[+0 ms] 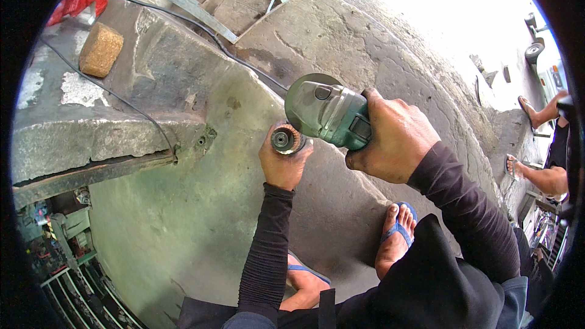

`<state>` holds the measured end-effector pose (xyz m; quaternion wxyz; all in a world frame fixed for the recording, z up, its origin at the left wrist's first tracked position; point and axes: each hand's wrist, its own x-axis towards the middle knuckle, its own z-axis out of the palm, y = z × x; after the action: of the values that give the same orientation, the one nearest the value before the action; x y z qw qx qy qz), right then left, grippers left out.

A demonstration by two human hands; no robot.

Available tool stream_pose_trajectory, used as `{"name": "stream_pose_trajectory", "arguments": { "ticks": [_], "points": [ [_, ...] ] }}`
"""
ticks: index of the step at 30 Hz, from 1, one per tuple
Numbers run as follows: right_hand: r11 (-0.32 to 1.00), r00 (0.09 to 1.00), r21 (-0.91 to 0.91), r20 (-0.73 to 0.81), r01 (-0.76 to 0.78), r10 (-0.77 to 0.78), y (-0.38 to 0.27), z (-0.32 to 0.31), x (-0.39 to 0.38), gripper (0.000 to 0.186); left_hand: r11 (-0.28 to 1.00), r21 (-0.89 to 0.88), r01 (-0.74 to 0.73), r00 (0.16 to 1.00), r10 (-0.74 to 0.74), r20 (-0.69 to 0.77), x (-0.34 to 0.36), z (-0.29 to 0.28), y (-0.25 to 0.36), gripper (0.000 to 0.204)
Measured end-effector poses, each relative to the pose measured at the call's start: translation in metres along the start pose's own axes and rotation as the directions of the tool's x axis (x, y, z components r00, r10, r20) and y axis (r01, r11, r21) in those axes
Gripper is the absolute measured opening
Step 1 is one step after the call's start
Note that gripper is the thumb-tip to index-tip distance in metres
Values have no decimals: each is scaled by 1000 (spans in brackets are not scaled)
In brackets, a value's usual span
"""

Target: The person uses an angle grinder to smooth the surface of a cylindrical metal part held in the left hand. After grinding, the person places the part on a workbench and uses a small brush to apply a substance from a can onto the part.

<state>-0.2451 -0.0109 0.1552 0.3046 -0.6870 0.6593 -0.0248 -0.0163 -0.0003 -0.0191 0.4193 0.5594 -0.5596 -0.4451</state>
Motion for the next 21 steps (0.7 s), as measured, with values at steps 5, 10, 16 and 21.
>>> {"name": "stream_pose_trajectory", "arguments": {
  "ticks": [5,10,16,21],
  "points": [
    [1000,1000,-4,-8,21,-21,0,3,1,55,1000,-1,-15,1000,15,9,0,-1,2,39],
    [1000,1000,10,6,27,-28,0,1,1,54,1000,-5,-23,1000,24,5,1,-1,3,38],
    [1000,1000,-29,25,2,-1,-1,1,0,58,1000,-12,11,1000,-11,16,1,-2,7,39],
    [1000,1000,-10,-21,-15,15,1,-3,-1,58,999,26,25,1000,-25,2,1,-2,7,41]
  ]
}}
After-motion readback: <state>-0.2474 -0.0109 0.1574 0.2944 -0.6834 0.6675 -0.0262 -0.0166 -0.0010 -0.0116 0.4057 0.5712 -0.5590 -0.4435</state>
